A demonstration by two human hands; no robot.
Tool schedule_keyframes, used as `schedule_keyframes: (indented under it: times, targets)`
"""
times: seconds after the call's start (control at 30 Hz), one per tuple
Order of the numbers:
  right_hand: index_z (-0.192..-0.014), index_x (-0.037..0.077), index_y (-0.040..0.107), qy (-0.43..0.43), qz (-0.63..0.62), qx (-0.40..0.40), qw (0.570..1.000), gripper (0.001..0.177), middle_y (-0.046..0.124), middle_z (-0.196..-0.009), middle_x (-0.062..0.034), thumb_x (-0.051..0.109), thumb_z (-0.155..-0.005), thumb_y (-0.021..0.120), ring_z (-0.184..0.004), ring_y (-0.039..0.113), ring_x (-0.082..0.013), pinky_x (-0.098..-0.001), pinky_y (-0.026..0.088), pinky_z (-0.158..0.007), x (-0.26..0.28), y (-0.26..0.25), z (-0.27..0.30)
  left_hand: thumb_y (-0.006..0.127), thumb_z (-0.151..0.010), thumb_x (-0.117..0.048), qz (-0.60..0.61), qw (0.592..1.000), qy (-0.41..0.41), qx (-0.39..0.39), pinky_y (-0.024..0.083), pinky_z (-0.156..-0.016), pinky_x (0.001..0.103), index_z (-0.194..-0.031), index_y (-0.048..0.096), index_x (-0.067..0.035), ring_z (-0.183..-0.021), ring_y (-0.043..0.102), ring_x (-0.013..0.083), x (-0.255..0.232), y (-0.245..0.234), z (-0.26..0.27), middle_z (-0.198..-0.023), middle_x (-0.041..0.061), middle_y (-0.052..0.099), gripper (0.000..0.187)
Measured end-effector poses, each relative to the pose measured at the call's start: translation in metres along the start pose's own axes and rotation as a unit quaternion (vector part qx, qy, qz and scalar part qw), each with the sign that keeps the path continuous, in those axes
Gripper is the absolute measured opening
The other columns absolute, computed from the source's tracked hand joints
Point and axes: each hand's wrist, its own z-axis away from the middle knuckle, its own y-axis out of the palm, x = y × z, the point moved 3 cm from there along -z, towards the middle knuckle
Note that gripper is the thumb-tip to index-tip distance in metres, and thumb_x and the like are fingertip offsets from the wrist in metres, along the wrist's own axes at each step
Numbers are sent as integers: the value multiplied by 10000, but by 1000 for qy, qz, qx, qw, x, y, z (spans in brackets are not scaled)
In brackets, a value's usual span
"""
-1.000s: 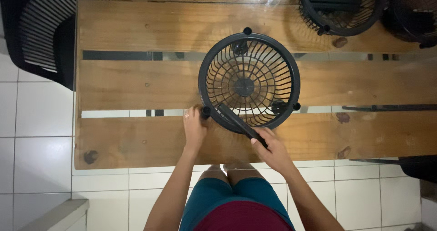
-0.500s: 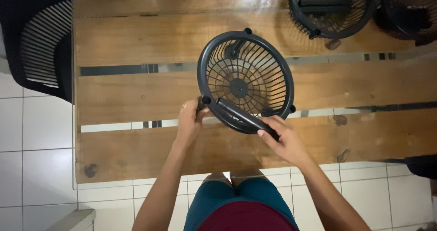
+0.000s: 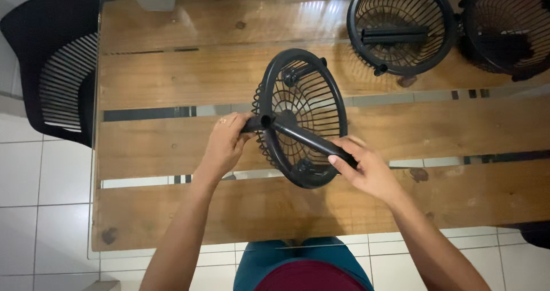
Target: The person assembles a small black fan by inserting rods into the fan cage and attaching end caps. They repeatedly insert and remove the rods and caps, then place the assembled unit on the table.
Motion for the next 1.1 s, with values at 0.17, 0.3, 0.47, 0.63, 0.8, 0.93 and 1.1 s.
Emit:
schedule_keyframes:
  times: [0.17,0.3,0.47,0.63,0.8,0.93,1.1]
  targets:
    - [-1283,36,660,-175,9,-34,984,310,704,-1061,-62,197,-1018,671,-913,646,-205,-331,521,-808,13,-8,0,730,-866,-106,-34,998,45,31,443,-955,468,-1244,609,-56,-1059,593,356,-9,-14,-16,-1053,128,654,401]
    - [-1259,87,708,15,47,1,999,351,619,-806,-87,227,-938,701,-707,597,-231,-345,505,-654,10,-13,2,729,-880,-143,-46,996,64,46,443,-972,467,-1253,613,-68,-1071,599,343,-14,-21,-24,-1045,118,652,397]
    - [-1239,82,672,18,62,4,998,346,642,-898,-89,229,-927,690,-730,648,-217,-339,515,-637,21,-24,6,713,-916,-173,-52,990,108,74,437,-963,448,-1273,618,-59,-1078,594,335,-14,-23,-31,-1084,124,648,387]
    - [-1244,89,678,29,85,12,996,365,661,-910,-92,238,-912,690,-708,653,-224,-351,515,-632,29,-34,8,698,-917,-184,-69,983,125,119,434,-955,444,-1270,618,-49,-1063,602,325,-15,-18,-39,-1071,127,651,386]
    - [-1258,105,674,88,138,31,986,390,679,-982,-79,259,-900,689,-692,655,-239,-378,513,-619,35,-41,6,695,-908,-171,-42,982,144,117,435,-966,452,-1260,629,-65,-1089,612,326,-18,-18,-46,-1072,124,663,374]
    - [-1280,97,658,70,175,25,982,411,688,-1060,-86,237,-895,681,-751,684,-258,-387,535,-646,41,-49,4,681,-890,-128,-46,976,172,124,426,-969,472,-1271,631,-65,-1101,608,350,-19,-17,-51,-1085,137,663,390]
    - [-1317,118,638,32,304,-5,952,449,694,-1119,-79,245,-887,665,-814,696,-280,-399,544,-704,49,-58,7,675,-917,-163,-40,971,184,144,409,-962,472,-1278,623,-70,-1084,596,354,-26,-16,-55,-1129,143,660,376]
